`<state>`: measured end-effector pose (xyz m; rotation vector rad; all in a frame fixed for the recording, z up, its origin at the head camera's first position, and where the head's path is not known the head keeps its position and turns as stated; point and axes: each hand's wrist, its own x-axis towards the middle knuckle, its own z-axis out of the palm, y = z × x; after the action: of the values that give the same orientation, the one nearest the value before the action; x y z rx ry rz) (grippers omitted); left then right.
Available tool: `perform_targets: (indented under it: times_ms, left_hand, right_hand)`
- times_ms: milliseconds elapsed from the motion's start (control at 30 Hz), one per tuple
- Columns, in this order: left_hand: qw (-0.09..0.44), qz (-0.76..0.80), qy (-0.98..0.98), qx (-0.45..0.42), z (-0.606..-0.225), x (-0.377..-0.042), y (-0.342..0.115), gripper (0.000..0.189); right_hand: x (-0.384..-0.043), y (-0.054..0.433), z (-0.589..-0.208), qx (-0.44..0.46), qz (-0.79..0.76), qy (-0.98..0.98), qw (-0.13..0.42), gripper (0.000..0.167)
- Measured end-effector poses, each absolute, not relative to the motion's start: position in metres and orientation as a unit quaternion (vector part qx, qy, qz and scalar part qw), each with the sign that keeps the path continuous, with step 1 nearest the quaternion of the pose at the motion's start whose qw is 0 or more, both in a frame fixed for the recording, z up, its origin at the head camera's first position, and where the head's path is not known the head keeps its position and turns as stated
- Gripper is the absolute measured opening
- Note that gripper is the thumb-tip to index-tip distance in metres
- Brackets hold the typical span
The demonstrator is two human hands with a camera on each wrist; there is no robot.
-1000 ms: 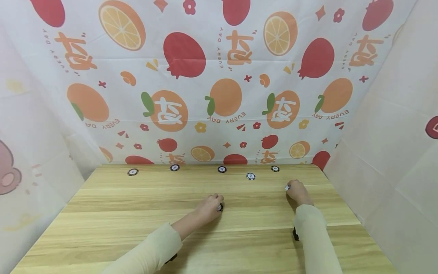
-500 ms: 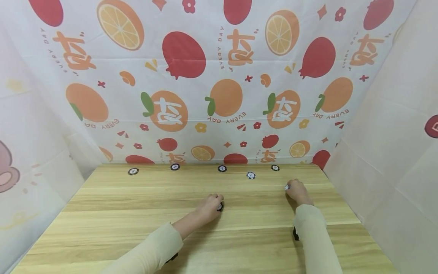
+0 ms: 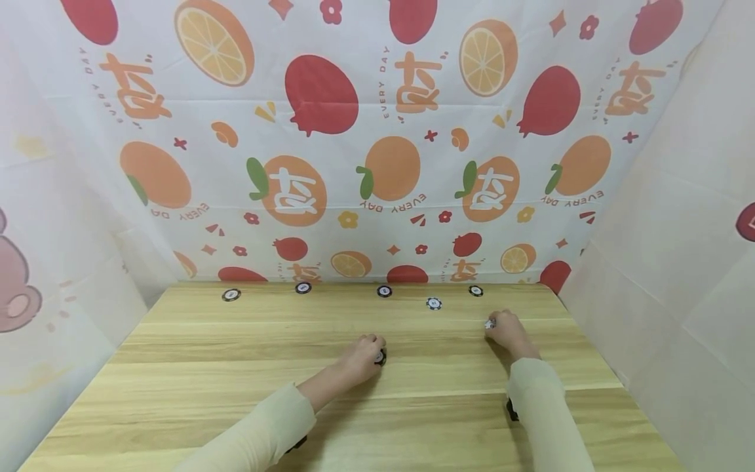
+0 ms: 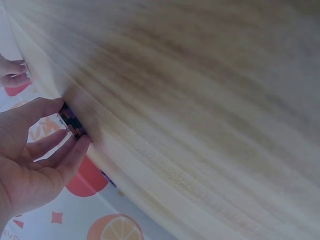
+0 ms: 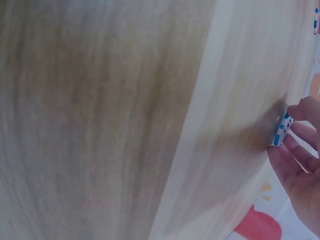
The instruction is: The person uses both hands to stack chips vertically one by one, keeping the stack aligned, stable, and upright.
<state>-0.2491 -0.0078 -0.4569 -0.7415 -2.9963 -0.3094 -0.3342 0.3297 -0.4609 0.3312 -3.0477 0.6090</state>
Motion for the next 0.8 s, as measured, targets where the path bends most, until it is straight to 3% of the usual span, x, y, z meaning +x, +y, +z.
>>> perform_targets:
  times_ms: [300, 800]
  left_hand:
    - [0.021, -0.101, -0.964, -0.244, -0.457, -0.248, -0.008, 0.034]
    - [0.018, -0.122, -0.958, -0.258, -0.454, -0.249, -0.012, 0.029]
  right_hand:
    - [-0.33, 0.314, -0.457, 0.145, 0.209, -0.967, 0.018, 0.028]
    - [-0.326, 0.283, -0.448, 0.232, 0.179, -0.955, -0.031, 0.022]
